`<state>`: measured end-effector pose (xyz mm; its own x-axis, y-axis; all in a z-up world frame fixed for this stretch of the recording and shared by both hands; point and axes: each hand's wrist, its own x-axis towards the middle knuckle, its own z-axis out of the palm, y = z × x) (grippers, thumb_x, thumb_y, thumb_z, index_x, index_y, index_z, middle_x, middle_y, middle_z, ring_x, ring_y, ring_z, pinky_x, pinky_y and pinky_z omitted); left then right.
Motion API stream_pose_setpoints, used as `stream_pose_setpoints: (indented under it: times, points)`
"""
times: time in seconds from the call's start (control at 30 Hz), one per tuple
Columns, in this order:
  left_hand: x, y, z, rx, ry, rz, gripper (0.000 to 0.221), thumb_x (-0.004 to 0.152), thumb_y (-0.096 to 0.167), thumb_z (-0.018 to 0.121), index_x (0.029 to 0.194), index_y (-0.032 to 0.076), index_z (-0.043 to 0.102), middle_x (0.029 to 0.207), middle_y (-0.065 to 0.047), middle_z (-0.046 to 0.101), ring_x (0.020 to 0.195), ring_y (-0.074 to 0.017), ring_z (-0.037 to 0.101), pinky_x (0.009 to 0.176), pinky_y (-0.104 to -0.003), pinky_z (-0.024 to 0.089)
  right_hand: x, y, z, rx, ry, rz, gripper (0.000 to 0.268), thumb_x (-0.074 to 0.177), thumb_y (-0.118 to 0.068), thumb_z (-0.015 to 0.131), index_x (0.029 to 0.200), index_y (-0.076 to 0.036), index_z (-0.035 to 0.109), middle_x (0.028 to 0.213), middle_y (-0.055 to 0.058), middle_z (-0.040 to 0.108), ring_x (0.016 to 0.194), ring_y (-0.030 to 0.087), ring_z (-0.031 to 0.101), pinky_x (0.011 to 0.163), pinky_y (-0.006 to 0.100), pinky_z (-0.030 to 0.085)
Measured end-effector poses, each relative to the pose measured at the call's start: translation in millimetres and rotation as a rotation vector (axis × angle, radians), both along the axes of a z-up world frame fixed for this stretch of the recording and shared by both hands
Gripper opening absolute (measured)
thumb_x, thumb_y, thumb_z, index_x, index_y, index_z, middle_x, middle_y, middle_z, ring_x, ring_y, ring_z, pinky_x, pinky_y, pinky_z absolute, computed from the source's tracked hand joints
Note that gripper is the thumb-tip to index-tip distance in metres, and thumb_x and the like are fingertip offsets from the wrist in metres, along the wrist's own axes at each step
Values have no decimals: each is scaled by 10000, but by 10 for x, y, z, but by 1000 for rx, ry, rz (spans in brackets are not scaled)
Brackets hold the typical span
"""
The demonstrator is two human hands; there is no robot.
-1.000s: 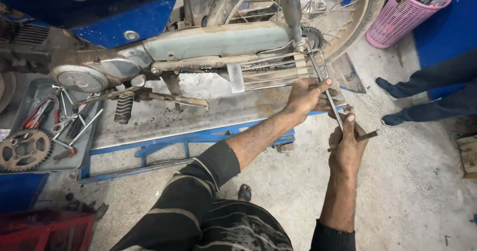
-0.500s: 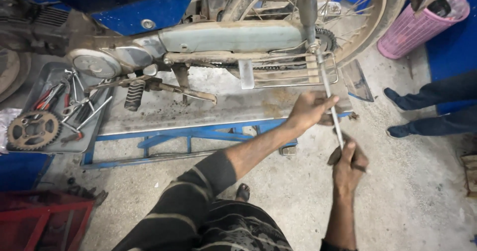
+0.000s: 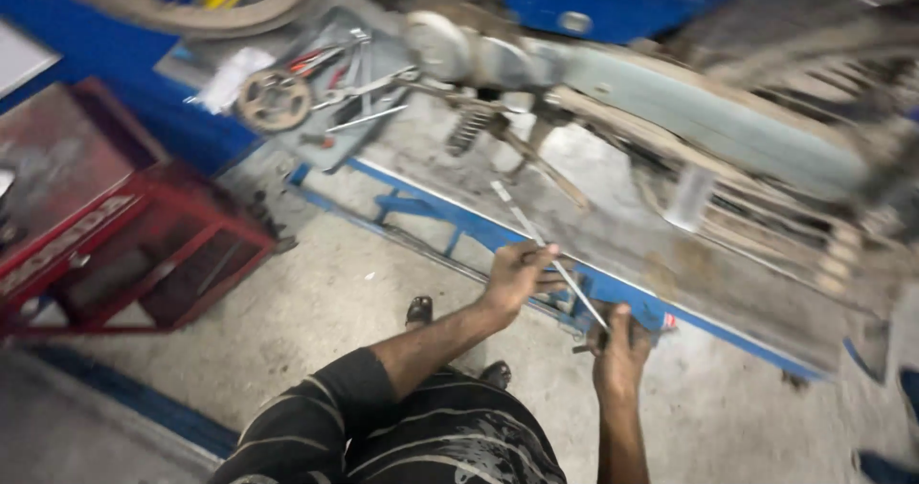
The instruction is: Installing and adjusting the upper chain cover on a motorcycle using various hand tools in a workshop.
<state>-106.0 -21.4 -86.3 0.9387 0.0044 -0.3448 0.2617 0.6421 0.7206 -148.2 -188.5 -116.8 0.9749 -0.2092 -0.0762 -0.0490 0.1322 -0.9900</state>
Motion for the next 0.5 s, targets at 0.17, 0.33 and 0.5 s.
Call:
stream_pose_setpoints:
  times: [0.17, 0.33, 0.5]
  points:
    - [-55, 1174, -527, 61, 274, 374, 531, 940, 258, 700, 1235, -122, 476, 1069, -314, 632, 908, -461, 694, 753, -493, 644, 315, 1073, -138, -232, 210, 327, 310, 976, -294, 645, 1072, -9, 722, 770, 161, 657, 658, 231, 636, 548, 350, 527]
    - [113, 2481, -869, 66, 387, 702, 488, 966, 245, 643, 1270, -97, 474, 1070, -294, 674, 910, -404, 716, 770, -478, 645, 884, 2189, -416, -189, 192, 520, 472, 975, -354, 651, 1310, -22, 621, 1220, 237, 630, 1115, 291, 566, 922, 476, 474]
    - [630, 3603, -1227, -31, 506, 1042, 567, 943, 265, 672, 1329, -79, 441, 1083, -346, 648, 909, -394, 719, 766, -493, 648, 1217, 2891, -557, -23, 234, 559, 404, 1008, -299, 626, 1279, 0, 600, 1190, 257, 639, 1086, 374, 647, 923, 526, 514]
